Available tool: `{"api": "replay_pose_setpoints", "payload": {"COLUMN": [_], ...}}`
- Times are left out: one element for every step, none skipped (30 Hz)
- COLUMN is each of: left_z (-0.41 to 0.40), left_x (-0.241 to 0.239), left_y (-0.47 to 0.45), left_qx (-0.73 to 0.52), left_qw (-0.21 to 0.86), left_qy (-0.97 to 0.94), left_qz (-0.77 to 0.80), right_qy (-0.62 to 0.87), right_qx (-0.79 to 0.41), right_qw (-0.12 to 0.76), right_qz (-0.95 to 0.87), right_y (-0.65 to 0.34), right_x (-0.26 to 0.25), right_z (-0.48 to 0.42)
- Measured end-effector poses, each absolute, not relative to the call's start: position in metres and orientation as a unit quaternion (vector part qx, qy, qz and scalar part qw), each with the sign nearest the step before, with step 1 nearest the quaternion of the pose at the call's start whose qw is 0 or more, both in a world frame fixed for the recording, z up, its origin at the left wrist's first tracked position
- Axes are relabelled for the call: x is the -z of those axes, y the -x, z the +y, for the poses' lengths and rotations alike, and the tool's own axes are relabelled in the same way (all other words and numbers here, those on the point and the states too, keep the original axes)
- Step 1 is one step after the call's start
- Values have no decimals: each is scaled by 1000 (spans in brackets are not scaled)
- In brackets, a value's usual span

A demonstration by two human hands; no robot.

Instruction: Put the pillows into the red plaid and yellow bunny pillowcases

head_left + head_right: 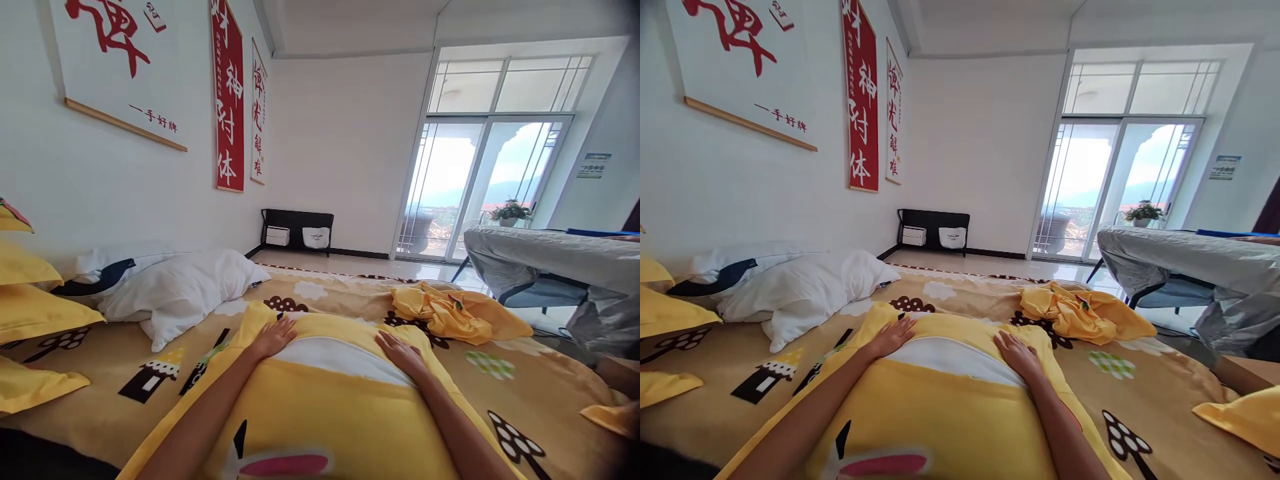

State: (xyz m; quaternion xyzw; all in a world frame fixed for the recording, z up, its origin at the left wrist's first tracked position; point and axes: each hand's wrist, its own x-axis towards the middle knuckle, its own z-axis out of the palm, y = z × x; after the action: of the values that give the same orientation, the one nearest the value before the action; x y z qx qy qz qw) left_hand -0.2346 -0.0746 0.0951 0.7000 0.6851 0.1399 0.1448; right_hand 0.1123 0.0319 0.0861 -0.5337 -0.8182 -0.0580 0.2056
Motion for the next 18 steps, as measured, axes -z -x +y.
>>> {"api": "replay_pose_setpoints", "payload": {"left_z": [-72,-68,-65,-62,-59,-58,-57,-58,-60,-62,-64,-66,-68,-70,-71,-73,-74,-76], "left_x": [-98,-105,-114,-126,-138,-151,-162,-171,-177,-178,-175,-167,-155,-140,-124,-109,-96,-86], "left_y": [243,251,256,258,256,250,241,229,217,206,196,188,183,181,181,182,184,185], "left_qx": [-132,-124,-118,-111,-108,-109,-115,-125,-139,-157,-174,-185,-188,-183,-172,-162,-157,-159], "left_qw": [149,156,163,168,165,153,137,117,94,70,50,35,28,33,46,60,70,71], "left_qy": [-704,-708,-713,-718,-725,-732,-740,-749,-760,-772,-781,-789,-794,-797,-796,-793,-790,-787], "left_qz": [682,677,672,666,661,654,648,640,627,612,597,585,577,575,579,584,589,591], "right_qy": [545,554,561,564,565,563,557,547,532,512,489,466,448,438,436,440,445,451], "right_qx": [43,31,22,17,16,16,18,21,28,37,47,53,51,38,18,-5,-23,-36], "right_qw": [192,181,174,173,175,179,182,187,193,202,209,211,205,194,180,171,171,180], "right_qz": [-815,-812,-809,-807,-806,-807,-810,-816,-824,-834,-846,-857,-868,-877,-882,-882,-879,-874], "right_y": [-121,-129,-136,-141,-143,-142,-139,-135,-129,-123,-118,-114,-111,-110,-111,-112,-114,-116], "right_x": [-89,-95,-102,-110,-119,-127,-135,-140,-144,-144,-141,-135,-125,-112,-98,-83,-70,-60], "right_z": [38,43,48,52,54,55,53,49,44,39,33,27,22,18,15,13,11,9]}}
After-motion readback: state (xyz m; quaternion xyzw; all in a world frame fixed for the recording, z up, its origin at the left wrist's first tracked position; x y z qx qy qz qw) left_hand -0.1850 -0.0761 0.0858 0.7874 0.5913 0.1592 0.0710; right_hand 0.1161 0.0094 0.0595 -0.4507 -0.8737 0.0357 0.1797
